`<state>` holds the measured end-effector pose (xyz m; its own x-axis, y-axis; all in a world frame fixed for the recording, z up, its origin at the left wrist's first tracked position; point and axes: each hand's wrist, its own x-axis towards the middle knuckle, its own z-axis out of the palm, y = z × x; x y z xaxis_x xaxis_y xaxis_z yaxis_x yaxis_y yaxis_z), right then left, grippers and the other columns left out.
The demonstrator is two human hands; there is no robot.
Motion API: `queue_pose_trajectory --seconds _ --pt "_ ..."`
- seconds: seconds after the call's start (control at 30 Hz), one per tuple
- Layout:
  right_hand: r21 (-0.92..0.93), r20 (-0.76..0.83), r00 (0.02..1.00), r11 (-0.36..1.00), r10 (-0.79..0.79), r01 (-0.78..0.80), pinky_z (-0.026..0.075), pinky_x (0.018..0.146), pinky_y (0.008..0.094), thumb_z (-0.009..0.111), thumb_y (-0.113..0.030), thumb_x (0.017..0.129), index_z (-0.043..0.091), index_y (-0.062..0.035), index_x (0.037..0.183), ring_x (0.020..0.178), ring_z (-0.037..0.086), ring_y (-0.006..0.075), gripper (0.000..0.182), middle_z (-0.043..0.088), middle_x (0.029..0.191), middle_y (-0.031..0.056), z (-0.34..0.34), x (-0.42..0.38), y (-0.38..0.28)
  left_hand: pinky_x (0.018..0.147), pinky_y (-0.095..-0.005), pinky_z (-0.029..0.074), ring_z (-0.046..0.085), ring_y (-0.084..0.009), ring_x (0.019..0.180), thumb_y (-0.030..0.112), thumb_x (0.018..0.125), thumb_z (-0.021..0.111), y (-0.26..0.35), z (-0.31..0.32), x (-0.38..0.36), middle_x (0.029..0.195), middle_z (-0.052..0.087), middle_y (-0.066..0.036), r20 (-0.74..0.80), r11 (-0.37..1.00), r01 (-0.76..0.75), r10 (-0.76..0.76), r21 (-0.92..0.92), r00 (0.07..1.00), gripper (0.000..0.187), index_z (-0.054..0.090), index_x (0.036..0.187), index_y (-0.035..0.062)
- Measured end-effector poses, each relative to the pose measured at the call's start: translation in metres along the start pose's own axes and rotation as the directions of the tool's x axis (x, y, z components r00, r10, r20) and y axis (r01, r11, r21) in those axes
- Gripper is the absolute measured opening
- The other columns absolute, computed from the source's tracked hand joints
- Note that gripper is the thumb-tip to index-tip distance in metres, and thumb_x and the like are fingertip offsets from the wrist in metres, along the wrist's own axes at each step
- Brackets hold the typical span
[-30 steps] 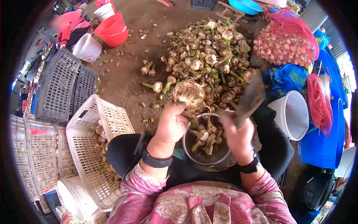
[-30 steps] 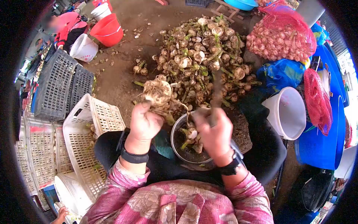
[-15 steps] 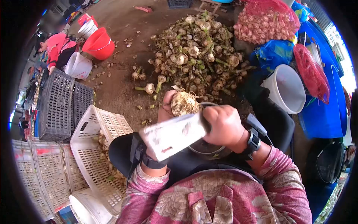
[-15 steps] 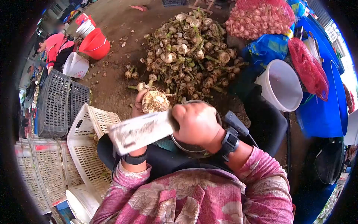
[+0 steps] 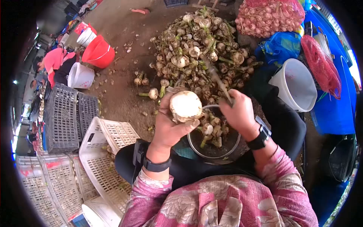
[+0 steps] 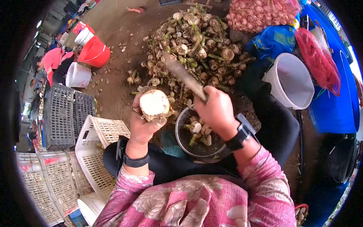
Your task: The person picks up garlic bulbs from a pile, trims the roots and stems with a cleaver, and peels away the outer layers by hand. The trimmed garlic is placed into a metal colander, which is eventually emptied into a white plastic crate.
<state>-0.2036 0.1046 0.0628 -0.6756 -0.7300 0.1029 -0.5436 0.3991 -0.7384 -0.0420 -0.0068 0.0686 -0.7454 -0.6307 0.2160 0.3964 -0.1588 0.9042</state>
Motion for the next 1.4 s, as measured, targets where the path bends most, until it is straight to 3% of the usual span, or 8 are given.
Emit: queue_pose_trajectory --seconds 0.17,0.4,0.5,0.57,0.67,0.77,0.87,1.4 --pt "0.141 -0.046 0.983 0.973 -0.179 0.184 0.046 0.055 0.0379 0.059 -0.017 0.071 0.057 -0.0002 0.073 0.061 0.058 0.0347 0.017 0.056 0.062 0.0188 -0.008 -0.001 -0.012 0.090 -0.0325 0.041 0.048 -0.0188 0.103 0.000 0.066 0.070 0.003 0.003 -0.006 0.114 0.046 -0.008 -0.284 0.983 -0.006 -0.047 -0.184 0.958 0.073 0.029 0.126 0.0080" --pt "0.307 0.161 0.958 0.934 -0.237 0.180 0.045 0.056 0.0321 0.058 -0.012 0.069 0.056 0.0020 0.073 0.056 0.056 0.0265 0.014 0.055 0.061 0.0150 0.006 0.001 -0.015 0.085 -0.0375 0.046 0.048 -0.0206 0.103 -0.001 0.071 0.062 0.020 0.004 -0.006 0.108 0.047 -0.008 -0.155 0.946 -0.034 -0.017 -0.322 0.988 0.049 0.041 0.114 0.0085" --pt "-0.267 0.546 0.818 0.963 0.183 -0.037 0.048 0.059 0.0350 0.057 -0.016 0.071 0.056 0.0021 0.081 0.063 0.060 0.0269 0.020 0.059 0.065 0.0155 0.052 -0.018 0.069 0.080 -0.0350 0.049 0.052 -0.0197 0.093 -0.004 0.070 0.060 0.043 0.015 0.000 0.099 0.050 -0.008 -0.239 0.900 -0.150 0.053 -0.410 0.970 0.043 0.045 0.109 0.0071" --pt "-0.038 0.080 0.996 0.999 0.041 -0.038 0.046 0.064 0.0429 0.052 -0.018 0.071 0.059 0.0056 0.082 0.068 0.057 0.0374 0.027 0.057 0.071 0.0259 0.067 -0.024 0.080 0.078 -0.0340 0.050 0.054 -0.0188 0.090 -0.001 0.069 0.063 0.021 -0.011 0.009 0.094 0.051 -0.007 -0.195 0.998 0.011 -0.023 -0.059 0.980 0.044 0.045 0.108 0.0056" --pt "0.053 0.080 0.962 0.963 0.261 -0.266 0.046 0.061 0.0359 0.057 -0.024 0.072 0.058 0.0049 0.083 0.067 0.059 0.0336 0.031 0.059 0.070 0.0223 0.026 0.016 0.043 0.068 -0.0266 0.047 0.056 -0.0133 0.074 0.011 0.064 0.072 -0.037 -0.012 -0.007 0.086 0.054 -0.006 -0.125 0.825 0.432 -0.416 0.364 0.900 0.049 0.045 0.104 0.0026" --pt "0.120 0.028 0.941 0.933 0.337 -0.338 0.046 0.061 0.0330 0.060 -0.027 0.071 0.058 0.0048 0.087 0.066 0.060 0.0299 0.036 0.060 0.068 0.0202 0.031 0.056 0.074 0.078 -0.0343 0.045 0.057 -0.0264 0.086 0.018 0.062 0.073 -0.082 -0.012 -0.010 0.087 0.057 -0.017 0.060 0.686 0.337 -0.484 0.645 0.873 0.061 0.043 0.111 -0.0008" --pt "0.004 -0.005 0.945 0.945 0.327 -0.327 0.047 0.064 0.0356 0.061 -0.028 0.070 0.059 0.0016 0.086 0.069 0.060 0.0310 0.034 0.061 0.071 0.0190 0.047 0.064 0.091 0.081 -0.0303 0.044 0.057 -0.0238 0.091 0.017 0.063 0.073 -0.079 -0.004 -0.005 0.103 0.057 -0.019 -0.203 0.294 0.289 -0.290 0.911 0.935 0.066 0.041 0.116 -0.0051" --pt "-0.187 0.124 0.792 0.797 0.598 -0.574 0.044 0.079 0.0349 0.068 -0.041 0.066 0.049 0.0105 0.109 0.097 0.056 0.0325 0.070 0.057 0.100 0.0256 0.136 0.131 0.215 0.080 -0.0269 0.043 0.055 -0.0126 0.087 0.007 0.076 0.061 -0.086 -0.018 0.018 0.096 0.059 -0.009 -0.150 0.581 0.505 -0.550 0.639 0.822 0.037 0.050 0.109 -0.0044"
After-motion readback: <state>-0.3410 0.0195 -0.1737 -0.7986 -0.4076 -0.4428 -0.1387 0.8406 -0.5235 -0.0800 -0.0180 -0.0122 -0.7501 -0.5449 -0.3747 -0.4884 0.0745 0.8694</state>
